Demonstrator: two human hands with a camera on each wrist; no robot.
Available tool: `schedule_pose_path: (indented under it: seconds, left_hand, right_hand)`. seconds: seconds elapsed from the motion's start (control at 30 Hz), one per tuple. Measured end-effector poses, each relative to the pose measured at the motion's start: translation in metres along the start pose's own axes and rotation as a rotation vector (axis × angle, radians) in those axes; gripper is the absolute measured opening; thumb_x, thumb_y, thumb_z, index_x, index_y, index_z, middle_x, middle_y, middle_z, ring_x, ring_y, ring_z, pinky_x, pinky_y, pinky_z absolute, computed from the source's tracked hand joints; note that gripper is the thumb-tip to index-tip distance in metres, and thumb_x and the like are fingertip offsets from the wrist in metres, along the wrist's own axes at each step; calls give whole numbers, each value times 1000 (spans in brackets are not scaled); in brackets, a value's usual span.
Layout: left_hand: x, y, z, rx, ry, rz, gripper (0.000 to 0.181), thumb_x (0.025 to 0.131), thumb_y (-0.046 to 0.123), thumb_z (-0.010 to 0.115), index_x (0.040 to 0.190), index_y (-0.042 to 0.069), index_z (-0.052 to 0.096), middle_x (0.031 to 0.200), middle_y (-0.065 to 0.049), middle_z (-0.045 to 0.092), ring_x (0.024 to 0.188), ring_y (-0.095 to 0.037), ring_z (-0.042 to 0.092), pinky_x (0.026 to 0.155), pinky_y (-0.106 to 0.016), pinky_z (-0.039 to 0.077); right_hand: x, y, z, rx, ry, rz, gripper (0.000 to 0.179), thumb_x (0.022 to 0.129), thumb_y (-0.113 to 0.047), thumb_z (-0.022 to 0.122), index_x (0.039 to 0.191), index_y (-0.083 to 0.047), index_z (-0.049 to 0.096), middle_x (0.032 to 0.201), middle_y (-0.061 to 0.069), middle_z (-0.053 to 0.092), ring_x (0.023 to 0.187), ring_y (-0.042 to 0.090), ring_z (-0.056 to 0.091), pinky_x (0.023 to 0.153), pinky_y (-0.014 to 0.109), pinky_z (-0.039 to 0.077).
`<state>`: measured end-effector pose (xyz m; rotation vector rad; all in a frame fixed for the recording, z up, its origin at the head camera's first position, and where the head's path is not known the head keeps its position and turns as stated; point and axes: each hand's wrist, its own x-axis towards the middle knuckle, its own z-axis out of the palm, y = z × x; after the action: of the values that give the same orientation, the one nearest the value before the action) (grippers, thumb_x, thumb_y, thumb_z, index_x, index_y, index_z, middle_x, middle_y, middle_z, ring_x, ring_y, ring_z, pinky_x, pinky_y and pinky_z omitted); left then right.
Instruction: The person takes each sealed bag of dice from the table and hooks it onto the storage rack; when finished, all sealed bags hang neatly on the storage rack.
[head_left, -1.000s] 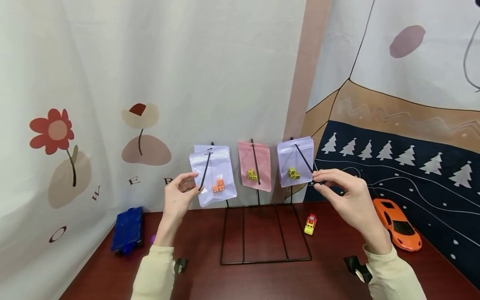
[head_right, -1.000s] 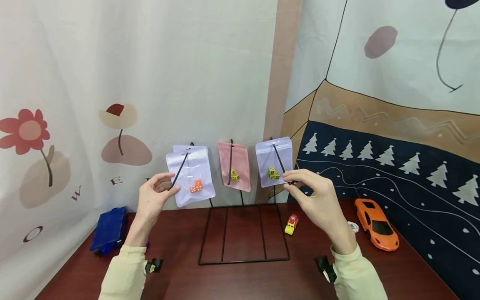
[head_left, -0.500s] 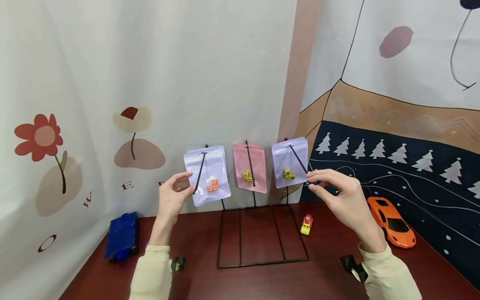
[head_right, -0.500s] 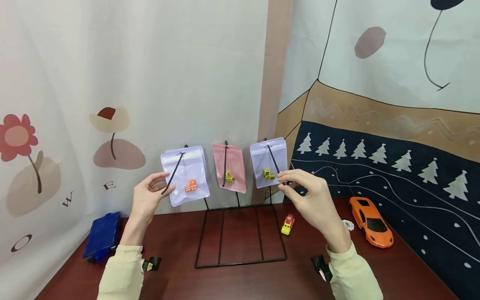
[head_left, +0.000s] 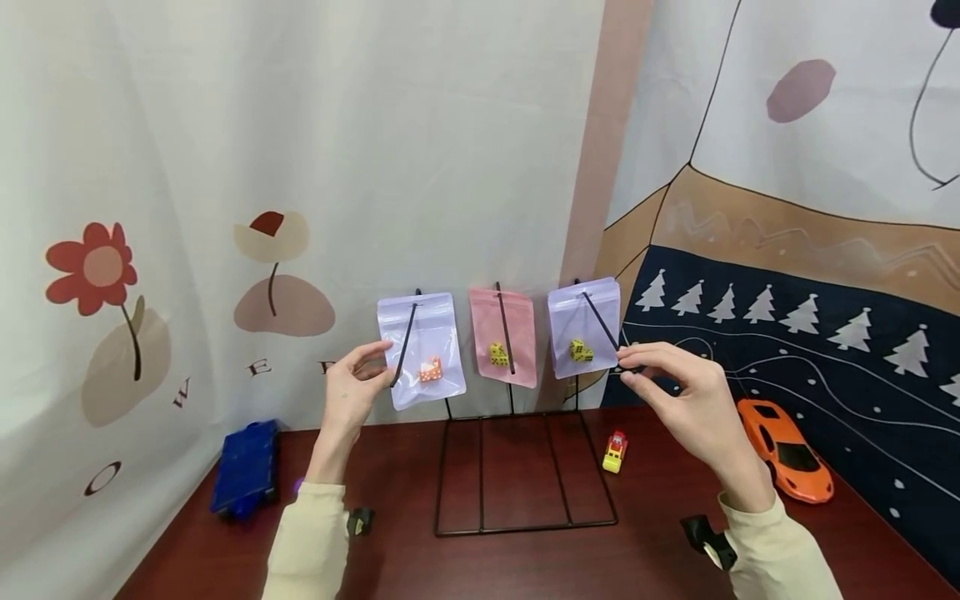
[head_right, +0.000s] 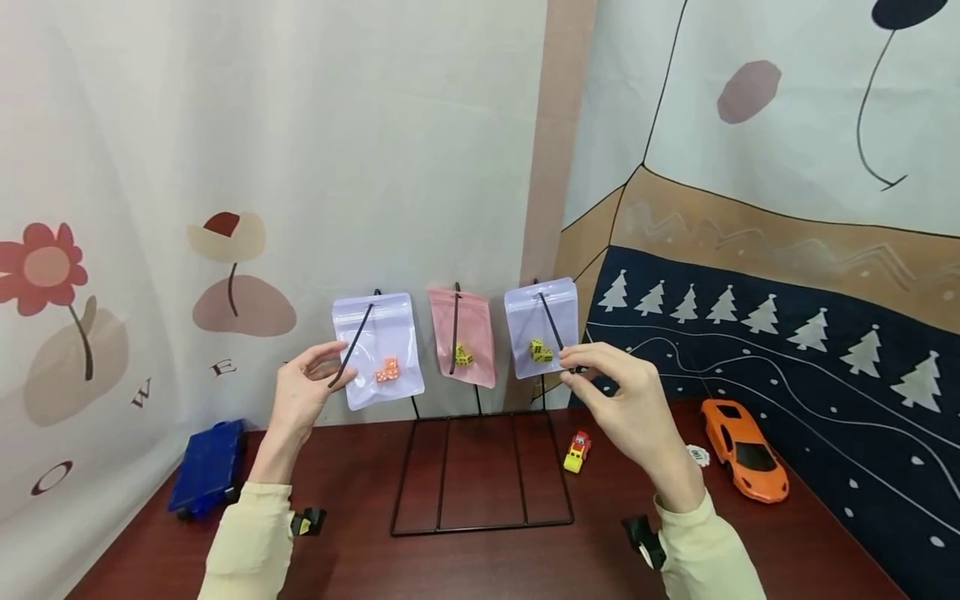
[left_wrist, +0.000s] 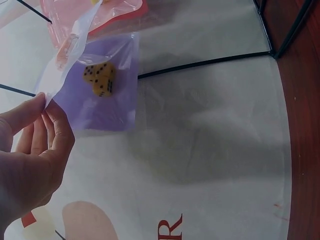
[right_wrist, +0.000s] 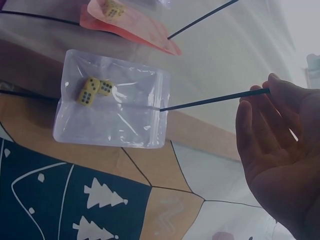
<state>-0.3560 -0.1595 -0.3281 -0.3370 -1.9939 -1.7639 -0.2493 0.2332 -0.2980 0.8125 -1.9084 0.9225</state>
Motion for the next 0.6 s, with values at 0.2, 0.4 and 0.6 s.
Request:
schedule_pose_path:
  seconds: [0.2,0.4,0.6]
  left_hand:
    - [-1,-7,-4,7,13,7,39,80,-13,68,117,-4,63,106,-19,63,78,-6,64,68,-17,55]
    - [-1,-12,-4,18,21,20,36,81,-8,69,117,-3,64,108,-24,63,83,-9,65,71,-17,55]
    - [0,-18,-1,56,37,31,33,82,-4,71,114,-5,64,107,-26,64,89,-12,65,72,-15,54]
  right_hand:
    - [2,2,5,13,-23,13,34,72,15,74,97,-7,71,105,6,68,99,9,61,82,18,53]
    - [2,6,8,8,-14,-25,37,69,16,75,98,-7,71,104,7,68,99,8,61,82,16,52]
    - [-2,8,6,-4,-12,-14,38,68,18,76,97,-6,72,104,7,68,97,9,62,85,14,49]
